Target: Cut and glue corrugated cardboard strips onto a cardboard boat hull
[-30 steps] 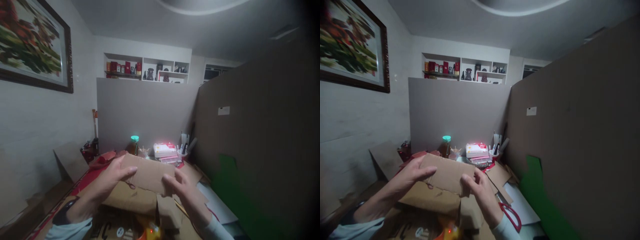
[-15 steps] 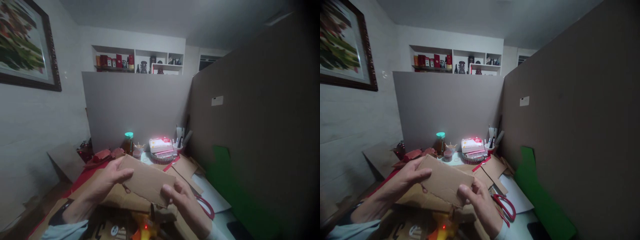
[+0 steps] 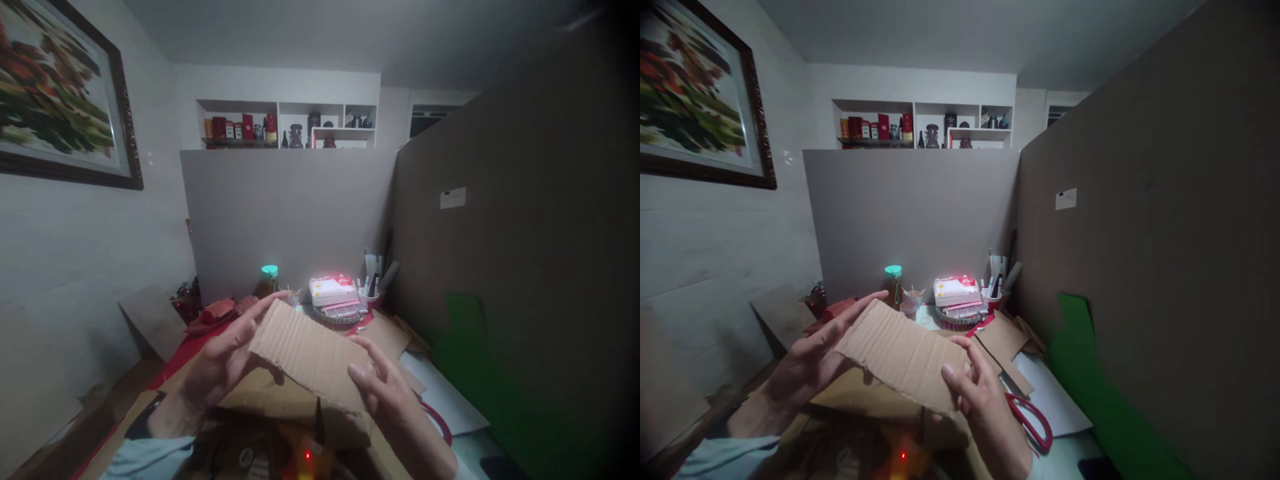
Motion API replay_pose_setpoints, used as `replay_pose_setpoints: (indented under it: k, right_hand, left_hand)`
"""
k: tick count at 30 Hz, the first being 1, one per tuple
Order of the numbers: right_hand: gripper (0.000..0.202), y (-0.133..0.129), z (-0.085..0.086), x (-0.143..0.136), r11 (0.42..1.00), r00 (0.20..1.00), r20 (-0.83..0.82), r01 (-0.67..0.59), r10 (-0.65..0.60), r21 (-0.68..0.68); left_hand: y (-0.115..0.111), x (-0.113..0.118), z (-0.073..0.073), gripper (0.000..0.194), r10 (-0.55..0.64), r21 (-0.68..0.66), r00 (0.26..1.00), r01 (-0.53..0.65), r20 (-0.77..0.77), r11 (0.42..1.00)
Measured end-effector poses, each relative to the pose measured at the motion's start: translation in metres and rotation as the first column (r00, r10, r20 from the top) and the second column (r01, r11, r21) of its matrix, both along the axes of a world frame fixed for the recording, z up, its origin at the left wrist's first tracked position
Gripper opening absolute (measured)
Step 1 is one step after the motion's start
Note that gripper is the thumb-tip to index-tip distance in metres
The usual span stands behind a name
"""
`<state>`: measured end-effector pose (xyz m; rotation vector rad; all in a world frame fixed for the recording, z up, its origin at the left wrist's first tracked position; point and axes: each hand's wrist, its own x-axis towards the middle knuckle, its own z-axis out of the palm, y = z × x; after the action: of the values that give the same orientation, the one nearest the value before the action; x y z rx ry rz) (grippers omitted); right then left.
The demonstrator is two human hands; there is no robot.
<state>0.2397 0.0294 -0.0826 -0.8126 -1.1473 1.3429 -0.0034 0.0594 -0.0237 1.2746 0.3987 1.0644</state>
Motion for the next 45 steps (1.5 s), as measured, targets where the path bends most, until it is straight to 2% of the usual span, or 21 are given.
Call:
replay_pose_setpoints:
  k: [2,4,10,15,17,20,22,24,25,27,29,31,36,39,42,45]
  right_hand:
    - [0.052,0.0,0.001,0.0,0.998,0.997,-0.063,-0.052,0.049,-0.039]
    - [0.048,0.001,0.001,-0.001,0.992,0.99,-0.108,-0.1,0.091,-0.075]
    - [0.046,0.001,-0.004,-0.004,0.98,0.989,-0.101,-0.124,0.109,-0.156]
    - [0.048,-0.008,-0.006,-0.013,0.968,0.981,-0.162,-0.137,0.103,-0.211]
    - [0.049,-0.008,-0.008,-0.015,0.97,0.98,-0.143,-0.161,0.136,-0.181]
    - [0.047,-0.007,-0.004,-0.011,0.992,0.989,0.11,-0.093,0.102,-0.079]
    - [0.04,-0.011,0.005,-0.007,0.999,0.952,0.304,-0.037,0.025,0.034]
    - [0.031,-0.02,0.017,-0.004,0.991,0.909,0.414,-0.004,-0.054,0.137]
    - [0.027,-0.027,0.024,-0.003,0.982,0.89,0.447,0.006,-0.09,0.187]
    - [0.022,-0.041,0.036,-0.004,0.959,0.878,0.461,-0.005,-0.131,0.283]
    - [0.019,-0.052,0.045,-0.006,0.943,0.873,0.466,-0.026,-0.14,0.332]
    - [0.015,-0.059,0.05,-0.008,0.945,0.856,0.499,-0.042,-0.134,0.325]
    - [0.009,-0.059,0.054,-0.009,0.958,0.853,0.522,-0.13,-0.022,0.254]
    - [0.008,-0.056,0.054,-0.006,0.954,0.891,0.442,-0.214,0.103,0.209]
    - [0.018,-0.053,0.053,-0.004,0.937,0.907,0.325,-0.324,0.268,0.13]
    - [0.024,-0.051,0.054,-0.004,0.93,0.908,0.273,-0.354,0.318,0.093]
  left_hand:
    - [-0.003,0.001,0.001,0.062,-0.023,0.009,1.0,0.022,0.022,1.0]
    - [-0.006,0.004,0.003,0.073,-0.026,0.033,0.999,0.025,0.036,0.999]
    - [-0.011,0.014,0.007,0.078,0.039,0.077,0.999,-0.037,-0.028,0.996]
    - [-0.022,0.019,0.008,0.088,0.188,0.227,0.979,-0.166,-0.076,0.959]
    - [-0.03,0.02,0.01,0.085,0.255,0.291,0.959,-0.211,-0.121,0.933]
    - [-0.043,0.022,0.012,0.081,0.336,0.384,0.909,-0.227,-0.246,0.895]
    - [-0.049,0.023,0.012,0.084,0.451,0.494,0.824,-0.25,-0.343,0.832]
    - [-0.053,0.025,0.011,0.09,0.574,0.629,0.719,-0.245,-0.393,0.737]
    - [-0.055,0.027,0.01,0.092,0.617,0.685,0.677,-0.224,-0.402,0.693]
    - [-0.056,0.031,0.008,0.094,0.646,0.756,0.64,-0.151,-0.416,0.637]
    - [-0.057,0.036,0.008,0.094,0.645,0.781,0.623,-0.085,-0.443,0.619]
    - [-0.056,0.039,0.007,0.094,0.632,0.78,0.608,-0.032,-0.481,0.625]
    - [-0.055,0.04,0.006,0.088,0.625,0.75,0.53,0.034,-0.574,0.66]
    - [-0.057,0.038,0.006,0.087,0.618,0.735,0.506,0.048,-0.602,0.676]
    - [-0.06,0.037,0.008,0.087,0.61,0.735,0.509,0.068,-0.607,0.674]
    - [-0.061,0.039,0.009,0.086,0.621,0.749,0.497,0.096,-0.607,0.656]
